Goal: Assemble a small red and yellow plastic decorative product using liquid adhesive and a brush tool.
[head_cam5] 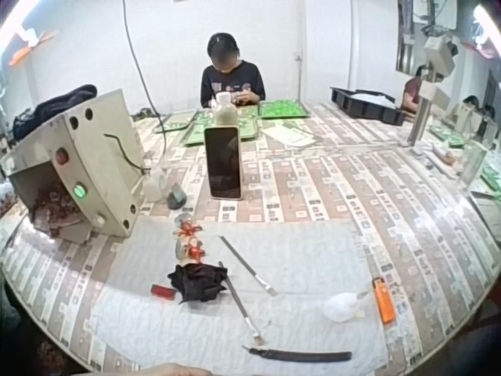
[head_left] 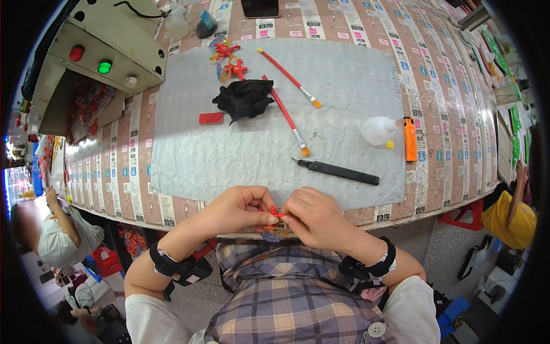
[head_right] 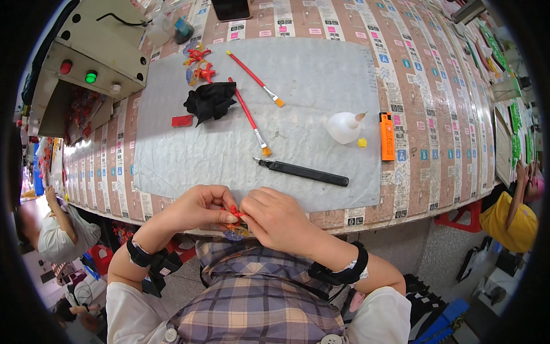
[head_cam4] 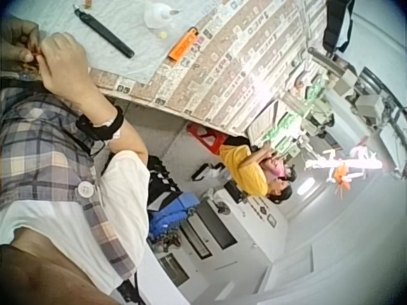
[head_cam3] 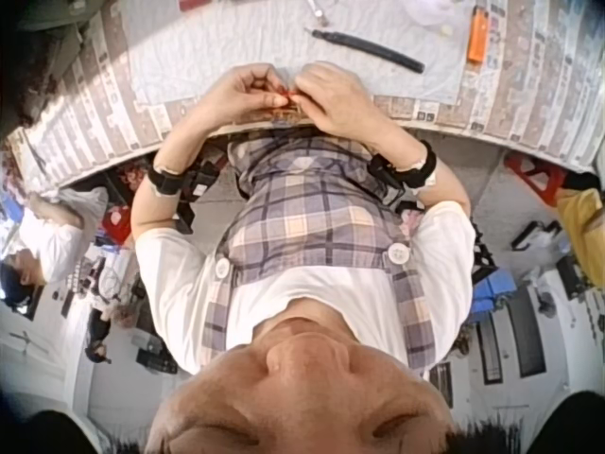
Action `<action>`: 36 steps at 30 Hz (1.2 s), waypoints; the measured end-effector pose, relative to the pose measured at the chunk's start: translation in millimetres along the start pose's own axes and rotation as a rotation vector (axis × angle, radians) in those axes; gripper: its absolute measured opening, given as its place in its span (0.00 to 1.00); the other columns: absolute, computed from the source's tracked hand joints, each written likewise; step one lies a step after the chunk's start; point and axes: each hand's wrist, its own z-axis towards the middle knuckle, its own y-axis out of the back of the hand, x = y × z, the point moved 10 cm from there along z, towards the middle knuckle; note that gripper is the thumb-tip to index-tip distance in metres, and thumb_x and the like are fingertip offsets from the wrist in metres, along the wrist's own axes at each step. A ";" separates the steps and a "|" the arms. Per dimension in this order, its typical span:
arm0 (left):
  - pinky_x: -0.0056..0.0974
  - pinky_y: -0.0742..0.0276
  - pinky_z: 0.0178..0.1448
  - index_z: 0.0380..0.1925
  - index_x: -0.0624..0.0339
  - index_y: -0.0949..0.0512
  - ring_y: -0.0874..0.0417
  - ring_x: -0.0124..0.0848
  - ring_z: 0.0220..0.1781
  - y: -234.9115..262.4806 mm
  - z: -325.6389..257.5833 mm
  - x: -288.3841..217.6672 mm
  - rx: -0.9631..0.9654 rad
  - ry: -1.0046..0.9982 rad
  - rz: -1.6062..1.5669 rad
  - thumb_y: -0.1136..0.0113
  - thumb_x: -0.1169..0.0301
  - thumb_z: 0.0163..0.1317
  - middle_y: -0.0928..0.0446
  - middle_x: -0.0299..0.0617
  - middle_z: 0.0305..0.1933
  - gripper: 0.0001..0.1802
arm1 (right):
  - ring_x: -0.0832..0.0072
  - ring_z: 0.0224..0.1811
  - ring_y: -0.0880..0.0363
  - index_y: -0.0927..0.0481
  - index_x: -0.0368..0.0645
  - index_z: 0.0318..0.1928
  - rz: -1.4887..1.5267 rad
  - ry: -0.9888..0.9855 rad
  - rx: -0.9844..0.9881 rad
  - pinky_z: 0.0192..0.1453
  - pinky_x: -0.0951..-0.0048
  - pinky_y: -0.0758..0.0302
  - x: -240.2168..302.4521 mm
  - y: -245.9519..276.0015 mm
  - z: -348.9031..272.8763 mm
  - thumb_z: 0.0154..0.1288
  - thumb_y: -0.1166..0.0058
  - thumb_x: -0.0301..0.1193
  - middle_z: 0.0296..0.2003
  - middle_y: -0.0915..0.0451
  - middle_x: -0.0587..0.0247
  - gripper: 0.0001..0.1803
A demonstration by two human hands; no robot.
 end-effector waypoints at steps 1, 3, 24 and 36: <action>0.25 0.20 0.39 0.34 0.64 0.26 0.20 0.20 0.36 0.4 0.0 0.4 -0.003 0.005 0.005 0.40 0.73 0.60 0.21 0.36 0.33 0.07 | 0.61 0.32 0.30 0.32 0.40 0.29 -0.001 -0.004 0.003 0.36 0.64 0.31 -0.1 0.0 0.2 0.55 0.47 0.26 0.26 0.32 0.58 0.07; 0.25 0.20 0.39 0.34 0.64 0.26 0.20 0.20 0.36 0.5 0.4 0.8 0.000 0.003 0.002 0.40 0.73 0.60 0.21 0.36 0.33 0.07 | 0.61 0.32 0.30 0.32 0.40 0.29 0.000 -0.011 0.008 0.36 0.64 0.32 -0.8 -0.7 0.4 0.55 0.48 0.26 0.26 0.32 0.58 0.07; 0.24 0.24 0.37 0.35 0.64 0.25 0.22 0.19 0.34 -4.7 -11.7 -6.9 -0.144 0.008 0.155 0.42 0.74 0.62 0.22 0.35 0.32 0.05 | 0.64 0.29 0.31 0.30 0.40 0.29 0.024 0.022 -0.049 0.32 0.67 0.32 0.2 3.7 -6.2 0.51 0.45 0.22 0.25 0.33 0.60 0.07; 0.26 0.23 0.45 0.38 0.63 0.29 0.23 0.19 0.40 -10.5 -12.0 -4.4 -0.049 0.087 0.089 0.47 0.73 0.66 0.24 0.36 0.37 0.06 | 0.64 0.29 0.31 0.31 0.41 0.29 0.054 0.004 -0.030 0.33 0.66 0.32 -1.4 2.7 -4.9 0.53 0.46 0.24 0.25 0.33 0.60 0.06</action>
